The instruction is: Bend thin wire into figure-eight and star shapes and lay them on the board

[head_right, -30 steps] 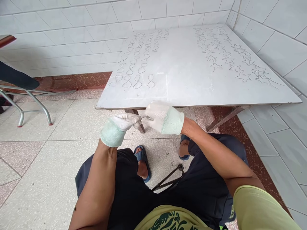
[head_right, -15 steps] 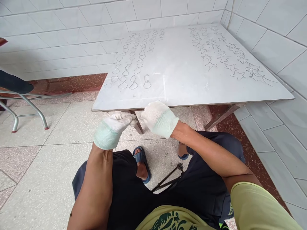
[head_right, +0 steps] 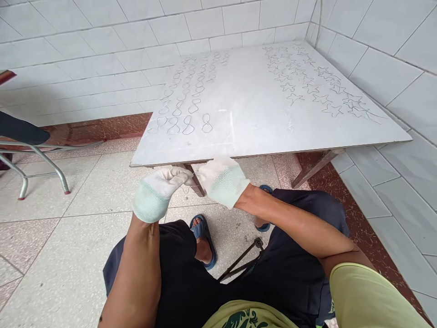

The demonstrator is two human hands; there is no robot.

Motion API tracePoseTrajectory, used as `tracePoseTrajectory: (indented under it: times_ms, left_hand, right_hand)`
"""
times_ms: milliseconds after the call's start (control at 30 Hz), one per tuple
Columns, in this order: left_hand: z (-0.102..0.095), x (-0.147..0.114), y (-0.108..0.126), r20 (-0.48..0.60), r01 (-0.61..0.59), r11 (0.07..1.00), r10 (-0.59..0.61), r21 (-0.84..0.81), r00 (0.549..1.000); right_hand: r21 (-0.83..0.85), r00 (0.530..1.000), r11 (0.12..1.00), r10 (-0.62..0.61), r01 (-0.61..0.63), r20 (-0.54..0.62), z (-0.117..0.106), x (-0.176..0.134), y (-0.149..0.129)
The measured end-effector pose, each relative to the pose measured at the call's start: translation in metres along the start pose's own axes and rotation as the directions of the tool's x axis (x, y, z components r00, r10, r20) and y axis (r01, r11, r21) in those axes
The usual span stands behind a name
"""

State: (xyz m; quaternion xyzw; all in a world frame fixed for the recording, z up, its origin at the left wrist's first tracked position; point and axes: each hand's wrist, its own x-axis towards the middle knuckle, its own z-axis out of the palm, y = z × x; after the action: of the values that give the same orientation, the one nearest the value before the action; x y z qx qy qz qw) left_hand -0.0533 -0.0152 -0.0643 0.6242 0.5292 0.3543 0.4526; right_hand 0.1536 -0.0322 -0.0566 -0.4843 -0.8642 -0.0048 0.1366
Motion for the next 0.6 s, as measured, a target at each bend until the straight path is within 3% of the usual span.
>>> tracePoseTrajectory:
  times_ms: [200,367,467,600]
  left_hand:
    - [0.005,-0.008,0.01,-0.1,-0.031,0.997,0.038,0.076,0.994]
    - [0.013,-0.012,0.007,-0.178,-0.086,0.95,0.144,0.3,0.973]
    - [0.021,-0.014,0.002,-0.209,-0.197,0.909,0.287,0.368,0.935]
    - [0.035,-0.017,-0.004,-0.275,-0.321,0.839,0.466,0.439,0.841]
  right_hand:
    - [0.011,0.994,0.999,0.047,-0.046,-0.103,0.006,-0.004,0.0]
    - [-0.006,0.993,0.994,0.109,-0.109,-0.045,0.003,-0.004,0.0]
    - [-0.02,0.995,0.995,0.099,-0.099,0.019,-0.001,-0.002,-0.001]
    - [0.014,0.994,0.995,0.099,-0.1,0.041,0.001,0.002,-0.002]
